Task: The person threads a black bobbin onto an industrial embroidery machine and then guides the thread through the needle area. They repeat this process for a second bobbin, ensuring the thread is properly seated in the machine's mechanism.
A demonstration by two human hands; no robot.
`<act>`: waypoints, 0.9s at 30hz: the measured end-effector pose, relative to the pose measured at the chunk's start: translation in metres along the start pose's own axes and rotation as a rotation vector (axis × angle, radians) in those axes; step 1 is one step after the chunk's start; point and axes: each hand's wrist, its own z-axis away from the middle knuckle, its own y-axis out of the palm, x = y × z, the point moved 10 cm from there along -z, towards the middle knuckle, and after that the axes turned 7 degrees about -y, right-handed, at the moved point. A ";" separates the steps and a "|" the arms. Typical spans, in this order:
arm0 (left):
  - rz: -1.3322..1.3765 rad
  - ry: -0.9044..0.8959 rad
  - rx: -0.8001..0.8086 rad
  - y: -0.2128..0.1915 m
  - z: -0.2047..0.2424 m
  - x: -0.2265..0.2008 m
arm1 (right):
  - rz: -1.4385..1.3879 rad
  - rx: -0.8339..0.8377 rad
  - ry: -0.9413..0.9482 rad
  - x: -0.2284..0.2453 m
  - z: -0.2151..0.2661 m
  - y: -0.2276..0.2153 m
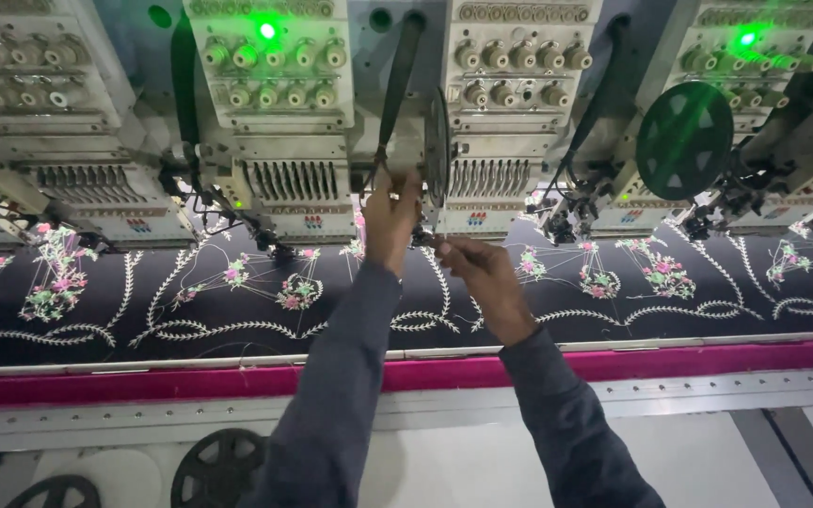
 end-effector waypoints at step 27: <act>-0.191 -0.107 0.221 -0.001 0.041 0.063 | -0.170 0.044 0.235 -0.044 0.039 0.009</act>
